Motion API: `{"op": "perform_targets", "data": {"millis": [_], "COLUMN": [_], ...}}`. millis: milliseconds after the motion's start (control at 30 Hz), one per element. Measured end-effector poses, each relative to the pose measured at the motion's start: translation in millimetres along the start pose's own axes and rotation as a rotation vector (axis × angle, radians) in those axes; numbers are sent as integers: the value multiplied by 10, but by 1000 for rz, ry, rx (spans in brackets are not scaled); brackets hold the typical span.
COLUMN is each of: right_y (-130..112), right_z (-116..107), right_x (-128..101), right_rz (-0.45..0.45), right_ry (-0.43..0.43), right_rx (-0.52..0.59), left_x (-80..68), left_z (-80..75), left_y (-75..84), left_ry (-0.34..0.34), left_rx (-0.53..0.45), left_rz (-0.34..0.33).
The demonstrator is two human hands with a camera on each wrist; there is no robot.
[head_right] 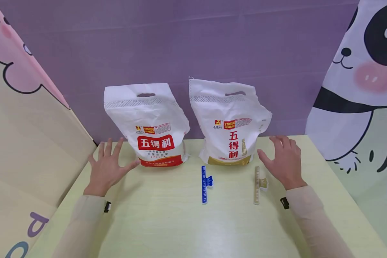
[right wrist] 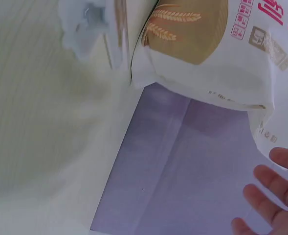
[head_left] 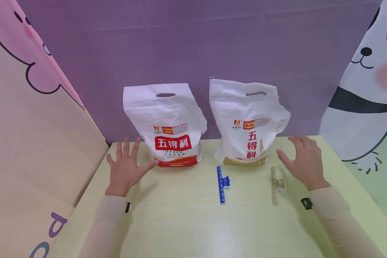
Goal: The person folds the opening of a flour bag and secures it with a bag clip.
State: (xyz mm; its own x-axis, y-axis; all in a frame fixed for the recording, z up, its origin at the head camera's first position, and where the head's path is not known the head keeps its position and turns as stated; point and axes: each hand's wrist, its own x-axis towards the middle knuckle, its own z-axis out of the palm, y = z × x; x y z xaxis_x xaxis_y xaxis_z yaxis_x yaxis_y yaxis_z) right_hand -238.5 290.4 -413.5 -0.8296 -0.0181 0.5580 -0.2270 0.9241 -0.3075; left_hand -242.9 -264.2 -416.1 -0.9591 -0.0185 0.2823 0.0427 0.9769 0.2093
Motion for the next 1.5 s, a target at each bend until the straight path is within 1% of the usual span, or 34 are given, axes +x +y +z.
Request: {"op": "perform_targets", "data": {"millis": [67,200,300,367,567,700,967,1100,1333,1500], "right_y": [-56,-160,-236,-283,-443,-536,-696,-772,-884,-986], "right_z": [12,44,76,100,134,145,196,217,240,257], "right_x": [-5,-26,-41,-47,-62,-91,-120,-109,-29,26], "right_rz": [-24,-48,-56,-66,-88,-74,-77,-85,-96,-84], "right_ry": [72,141,164,183,229,226,236,245,259,245], "right_rx": [45,114,156,189,279,323,382,423,476,511], "left_x": [-11,-33,-43,-54,-100,-116,-80,-70,-37,-11], "left_z": [0,-1,-6,-20,-57,-96,-192,-230,-257,-291], "left_y": [29,108,173,219,329,414,608,681,807,906], "left_ry": [29,127,198,232,302,332,327,347,390,422], "left_rx": [-15,-55,-98,-122,-173,-193,-252,-286,-387,-458], "left_rz": [5,28,39,44,70,86,87,84,47,40]}}
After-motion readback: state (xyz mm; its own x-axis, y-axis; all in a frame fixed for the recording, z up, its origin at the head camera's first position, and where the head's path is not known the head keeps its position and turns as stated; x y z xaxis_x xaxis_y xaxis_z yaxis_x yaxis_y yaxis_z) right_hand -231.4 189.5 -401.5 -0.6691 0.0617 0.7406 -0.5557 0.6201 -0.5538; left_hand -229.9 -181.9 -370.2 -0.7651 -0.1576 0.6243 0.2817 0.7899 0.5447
